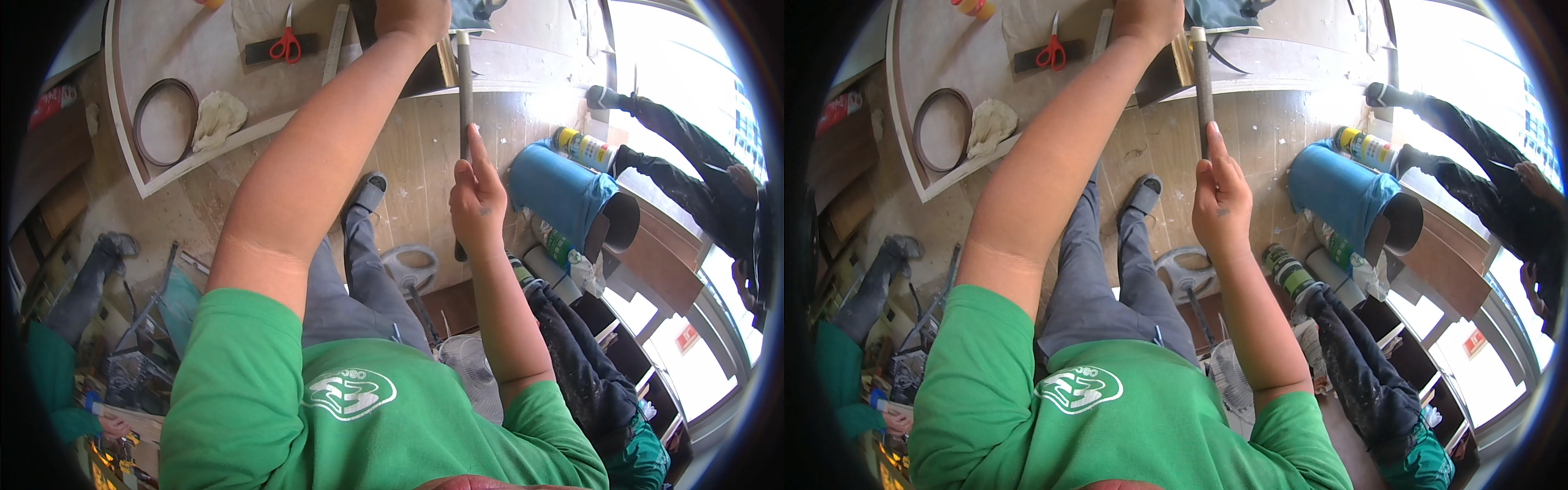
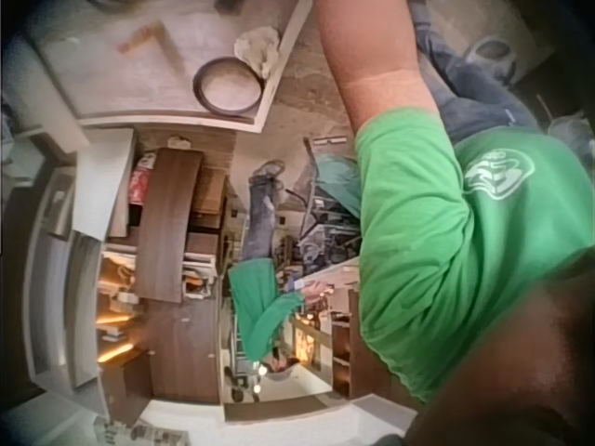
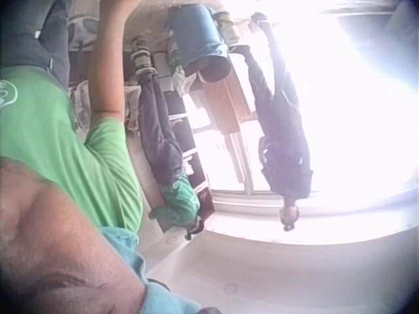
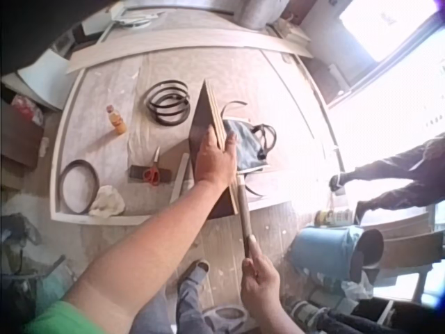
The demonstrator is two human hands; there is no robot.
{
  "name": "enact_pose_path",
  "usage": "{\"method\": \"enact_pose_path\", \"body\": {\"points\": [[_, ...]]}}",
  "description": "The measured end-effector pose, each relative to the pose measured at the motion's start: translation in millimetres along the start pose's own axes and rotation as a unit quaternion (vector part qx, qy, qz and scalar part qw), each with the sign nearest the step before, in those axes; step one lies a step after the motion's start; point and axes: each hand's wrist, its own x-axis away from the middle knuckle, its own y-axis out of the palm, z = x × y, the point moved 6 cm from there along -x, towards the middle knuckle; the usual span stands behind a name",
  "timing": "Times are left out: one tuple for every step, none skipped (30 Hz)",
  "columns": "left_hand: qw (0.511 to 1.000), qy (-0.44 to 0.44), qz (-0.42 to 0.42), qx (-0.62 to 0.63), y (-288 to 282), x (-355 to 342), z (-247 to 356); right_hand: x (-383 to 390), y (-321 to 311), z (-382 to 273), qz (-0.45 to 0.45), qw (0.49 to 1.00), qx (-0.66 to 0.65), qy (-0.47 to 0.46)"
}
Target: The person applies a strip of edge banding to the edge of a rectangular board. They use a metal file to smooth the edge and trim the excess material. The person repeatedly flips the board to work on different sides and checks the alignment of the banding.
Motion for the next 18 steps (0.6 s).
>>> {"method": "enact_pose_path", "body": {"points": [[1.000,0.005,0.009,-0.003,1.5,-1.2,-3.9,2.1,-1.0,3.0,0.000,1.000,-0.011,0.024],[1.000,0.009,0.017,-0.007,1.0,-1.7,-4.4,7.6,-2.4,1.1,-0.001,1.000,-0.007,0.012],[1.000,0.004,0.016,-0.006,1.3,-2.1,-6.2,16.6,-4.6,-1.6,-0.003,1.000,-0.002,0.000],[1.000,-0.001,0.015,-0.006,1.1,-1.8,-8.5,23.2,-5.8,-3.6,-0.005,1.000,0.003,-0.012],[1.000,-0.006,0.013,-0.005,0.1,0.0,-6.7,27.8,-5.8,-3.4,-0.008,1.000,0.013,-0.020],[1.000,-0.011,0.007,-0.007,-0.7,1.3,-5.0,31.9,-4.4,-2.7,-0.011,0.999,0.022,-0.029],[1.000,-0.016,0.002,-0.009,-1.6,2.1,-3.3,34.1,-2.4,-2.8,-0.014,0.999,0.031,-0.037],[1.000,-0.020,-0.005,-0.012,-1.7,2.8,-1.3,29.3,0.3,-1.5,-0.007,0.999,0.023,-0.034],[1.000,-0.015,-0.004,-0.006,-1.9,2.5,-0.3,20.0,3.0,-0.8,-0.007,1.000,0.020,-0.015],[1.000,-0.010,-0.003,0.000,-1.8,2.4,0.7,8.8,4.7,-2.8,-0.008,1.000,0.016,0.004],[1.000,-0.005,-0.002,0.006,-1.1,3.2,1.0,2.5,5.8,-4.5,-0.008,1.000,0.012,0.023],[1.000,-0.006,0.001,0.005,-0.9,3.3,0.4,0.0,6.8,-6.5,-0.004,0.999,-0.004,0.034],[1.000,-0.007,0.005,0.004,-0.9,2.9,-0.2,-1.3,8.0,-8.3,0.000,0.999,-0.020,0.045],[1.000,-0.009,0.010,0.004,-0.7,0.5,-2.3,-3.2,8.7,-9.3,0.003,0.998,-0.035,0.056],[1.000,-0.002,0.015,0.004,-1.4,-0.9,-4.1,1.3,8.9,-9.0,0.005,0.999,-0.031,0.035],[1.000,0.005,0.020,0.005,-2.7,-2.1,-6.4,12.3,8.9,-6.0,0.006,1.000,-0.027,0.014],[1.000,0.011,0.024,0.006,-4.3,-1.8,-5.6,22.8,7.2,-5.4,0.008,1.000,-0.023,-0.005],[1.000,0.008,0.020,0.007,-4.4,-0.8,-5.6,30.2,6.3,-9.3,0.003,1.000,0.001,-0.015]]}}
